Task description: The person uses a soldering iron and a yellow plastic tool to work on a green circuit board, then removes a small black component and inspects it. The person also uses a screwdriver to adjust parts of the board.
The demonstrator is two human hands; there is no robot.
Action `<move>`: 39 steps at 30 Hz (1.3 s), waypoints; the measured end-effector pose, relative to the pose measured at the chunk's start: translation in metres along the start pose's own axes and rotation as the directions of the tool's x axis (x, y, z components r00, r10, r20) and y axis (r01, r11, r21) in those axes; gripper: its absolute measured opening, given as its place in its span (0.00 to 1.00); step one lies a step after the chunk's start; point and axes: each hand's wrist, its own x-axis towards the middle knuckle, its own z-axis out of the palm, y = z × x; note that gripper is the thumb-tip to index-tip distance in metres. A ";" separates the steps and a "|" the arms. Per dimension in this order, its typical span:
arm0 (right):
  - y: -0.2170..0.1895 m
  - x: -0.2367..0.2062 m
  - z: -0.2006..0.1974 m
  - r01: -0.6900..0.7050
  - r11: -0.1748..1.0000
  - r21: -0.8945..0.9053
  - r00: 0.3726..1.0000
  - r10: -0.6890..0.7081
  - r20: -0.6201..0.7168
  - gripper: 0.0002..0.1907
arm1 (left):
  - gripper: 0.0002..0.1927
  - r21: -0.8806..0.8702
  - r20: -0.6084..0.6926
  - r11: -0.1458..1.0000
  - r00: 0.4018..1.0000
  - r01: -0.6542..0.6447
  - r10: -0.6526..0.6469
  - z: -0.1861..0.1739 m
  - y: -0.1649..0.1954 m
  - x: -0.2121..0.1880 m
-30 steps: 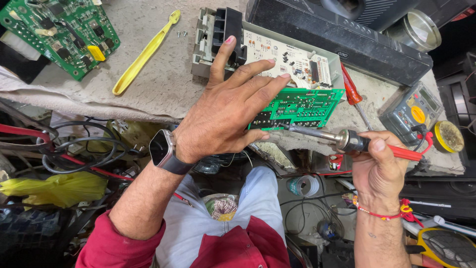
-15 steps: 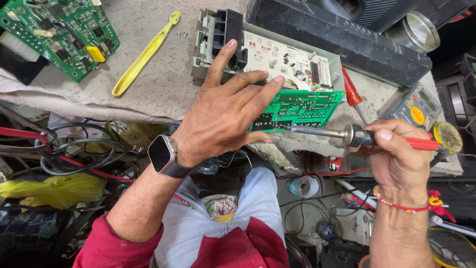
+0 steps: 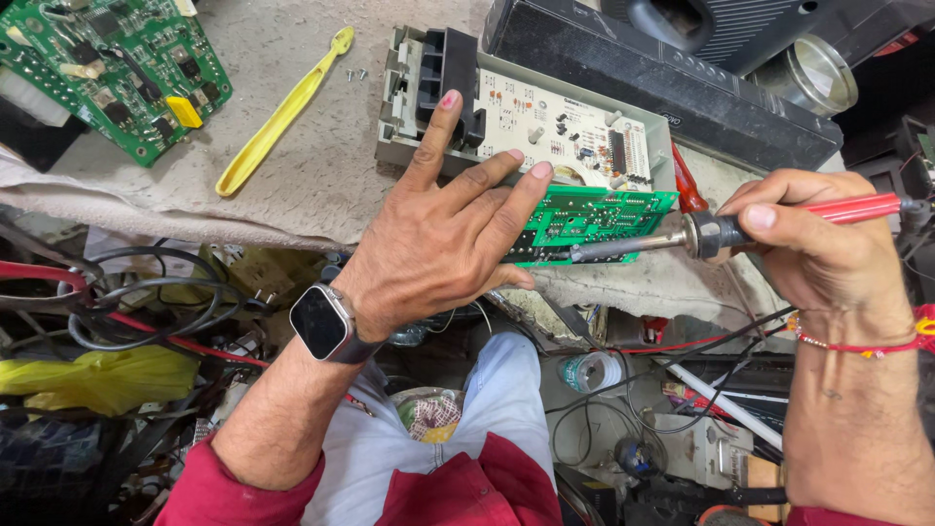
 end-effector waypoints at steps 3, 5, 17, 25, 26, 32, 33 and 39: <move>-0.004 0.009 -0.002 -0.026 1.000 -0.012 1.000 0.026 0.014 0.07 | 0.51 0.005 0.010 1.000 1.000 0.007 -0.007 0.001 0.000 0.000; -0.008 0.013 -0.002 -0.028 0.999 -0.041 0.999 0.029 0.032 0.07 | 0.51 0.001 0.011 1.000 1.000 0.012 -0.012 0.001 0.000 0.000; -0.022 0.014 0.012 -0.051 0.988 -0.147 0.998 0.054 0.017 0.06 | 0.50 0.000 0.012 1.000 1.000 0.026 -0.026 0.002 -0.001 -0.001; 0.002 -0.013 0.006 0.065 0.998 0.001 0.997 -0.065 -0.035 0.09 | 0.49 -0.037 -0.028 0.999 0.999 0.029 -0.030 -0.007 0.005 0.003; 0.007 -0.022 0.004 0.096 0.993 0.065 0.993 -0.091 -0.068 0.11 | 0.49 -0.048 -0.027 0.998 0.999 0.040 -0.042 -0.008 0.006 0.004; 0.048 -0.118 -0.022 0.339 0.855 0.394 0.909 -0.188 -0.372 0.16 | 0.49 -0.060 0.040 0.995 0.996 0.083 -0.080 -0.016 0.015 0.012; 0.055 -0.139 -0.029 0.390 0.831 0.397 0.875 -0.200 -0.441 0.15 | 0.50 -0.039 0.027 0.995 0.996 0.090 -0.089 -0.017 0.017 0.012; 0.092 -0.291 -0.062 0.592 0.803 0.077 0.399 -0.208 -0.893 0.10 | 0.43 0.013 0.003 0.991 0.991 0.136 -0.136 -0.013 0.038 0.000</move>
